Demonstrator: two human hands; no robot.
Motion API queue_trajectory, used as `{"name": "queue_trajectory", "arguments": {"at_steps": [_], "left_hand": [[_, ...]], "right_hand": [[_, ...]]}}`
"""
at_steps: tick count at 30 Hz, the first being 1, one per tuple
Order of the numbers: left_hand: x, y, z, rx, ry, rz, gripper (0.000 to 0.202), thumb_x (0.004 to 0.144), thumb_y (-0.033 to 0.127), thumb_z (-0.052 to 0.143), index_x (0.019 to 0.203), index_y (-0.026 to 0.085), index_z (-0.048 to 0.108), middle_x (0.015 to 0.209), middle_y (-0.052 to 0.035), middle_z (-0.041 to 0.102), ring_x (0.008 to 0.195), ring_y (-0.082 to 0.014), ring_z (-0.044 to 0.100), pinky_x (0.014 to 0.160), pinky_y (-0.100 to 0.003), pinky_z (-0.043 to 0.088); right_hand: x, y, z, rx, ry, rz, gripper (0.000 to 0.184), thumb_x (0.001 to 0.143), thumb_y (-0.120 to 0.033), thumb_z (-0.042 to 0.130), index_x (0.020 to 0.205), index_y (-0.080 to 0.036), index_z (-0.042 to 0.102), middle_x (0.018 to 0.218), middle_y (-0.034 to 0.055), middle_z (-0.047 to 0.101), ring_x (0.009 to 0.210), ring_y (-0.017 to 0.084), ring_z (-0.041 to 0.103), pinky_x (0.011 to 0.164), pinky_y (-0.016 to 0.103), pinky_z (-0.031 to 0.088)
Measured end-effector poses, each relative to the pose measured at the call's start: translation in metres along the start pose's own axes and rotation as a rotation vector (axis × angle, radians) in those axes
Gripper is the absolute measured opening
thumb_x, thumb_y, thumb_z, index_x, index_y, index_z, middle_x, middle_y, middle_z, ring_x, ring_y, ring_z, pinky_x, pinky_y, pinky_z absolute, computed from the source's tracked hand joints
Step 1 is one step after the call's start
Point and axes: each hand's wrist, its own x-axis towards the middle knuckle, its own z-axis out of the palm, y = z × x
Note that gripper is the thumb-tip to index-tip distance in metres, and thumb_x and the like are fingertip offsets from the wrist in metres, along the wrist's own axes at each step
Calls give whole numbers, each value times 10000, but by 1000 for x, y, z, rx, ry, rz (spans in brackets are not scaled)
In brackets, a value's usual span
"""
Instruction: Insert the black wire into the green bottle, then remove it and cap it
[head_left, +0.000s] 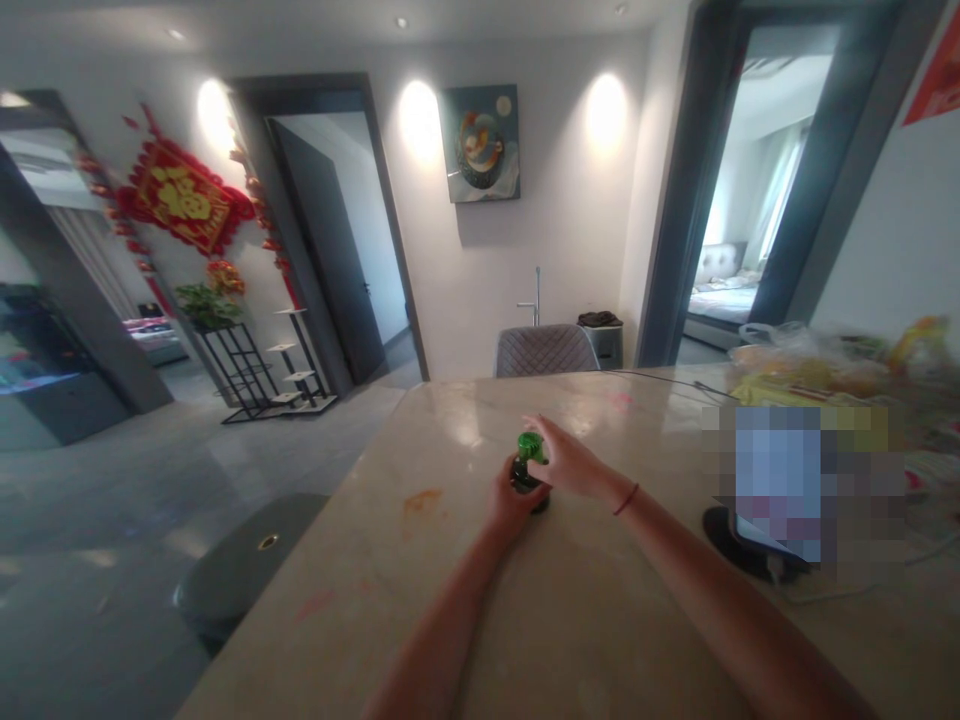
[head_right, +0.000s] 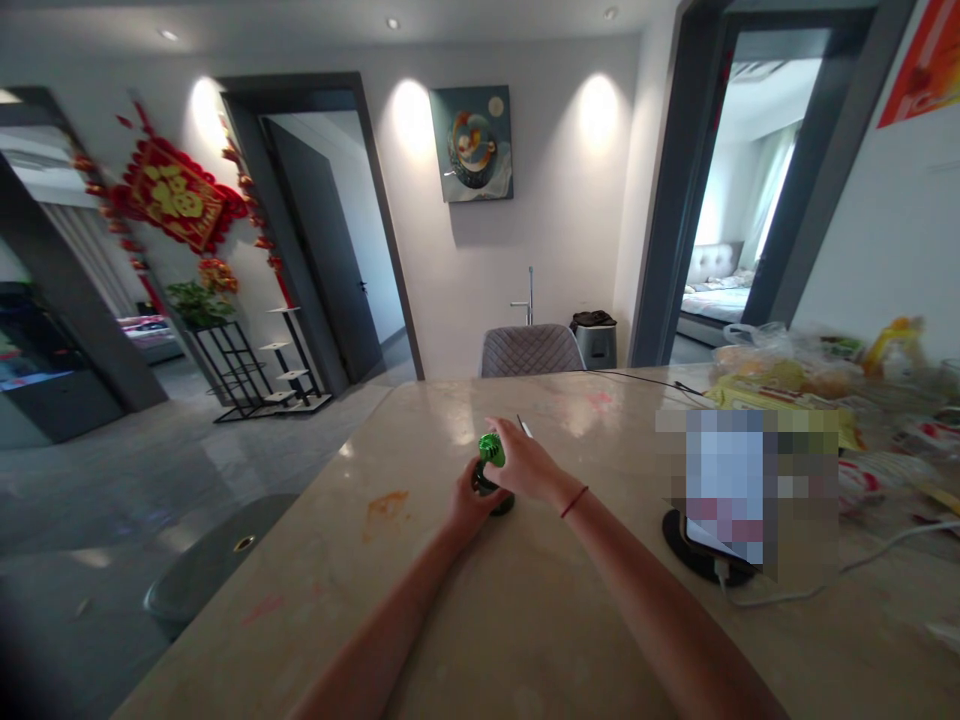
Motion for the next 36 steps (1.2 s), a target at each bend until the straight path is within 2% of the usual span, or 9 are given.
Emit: {"name": "queue_trajectory", "arguments": {"at_steps": [7,13,19,24,28,30,32,34,36], "left_hand": [[-1,-1,0,10,10,-10,531,549,349,718,1016,151,560,851,-46,649,762,-155,585,693,-262,462],[0,-7,1,3,39,-57,640,509,391,747,1074,174,541,916,-59,648,814,-176,596,747,-300,464],[0,-6,1,-11,38,-69,622,501,398,752,1050,184,552,921,-56,647,828,-177,596,753,-299,466],[-1,-5,1,37,31,-40,610,524,423,733,1055,184,550,919,-53,643,831,-176,591,764,-306,460],[-1,-4,1,57,14,-45,624,537,438,722,1069,171,533,926,-62,638,838,-179,591,764,-310,464],[-1,-4,0,66,13,-49,631,540,447,718,1073,168,528,930,-65,636,838,-179,592,762,-309,466],[-1,-3,0,70,4,-46,635,548,454,712,1082,169,522,937,-66,635,834,-177,592,758,-306,467],[-1,-4,0,77,1,-41,636,550,458,709,1086,171,520,938,-64,636,830,-176,591,756,-305,466],[0,-4,0,90,7,-37,628,547,458,711,1078,175,528,934,-61,637,827,-178,590,751,-306,465]], "right_hand": [[1,0,-3,-1,-28,13,406,700,-203,563,1103,-194,513,1028,63,589,908,176,555,831,326,422],[10,10,-12,285,231,131,457,693,-252,575,1128,-157,475,1063,91,573,857,154,577,770,305,462],[14,61,-15,397,328,384,324,601,-336,668,845,-131,613,845,78,655,752,172,600,697,301,475],[1,107,-9,375,287,627,273,581,-343,684,740,-125,638,741,71,655,649,162,595,574,262,459],[-7,127,-9,776,248,834,178,694,-321,591,727,-146,595,688,44,637,537,117,568,538,251,471],[-9,131,-11,1004,266,855,116,737,-273,532,738,-164,571,692,34,635,554,109,577,603,260,494],[-11,134,-12,1107,280,830,83,739,-241,514,745,-175,563,703,32,637,590,111,590,660,268,500],[-14,136,-12,1079,252,768,78,710,-229,539,742,-169,578,721,43,642,632,123,599,694,276,497],[-16,137,-11,919,209,693,112,663,-228,578,743,-152,602,748,58,650,688,143,605,717,284,488]]}}
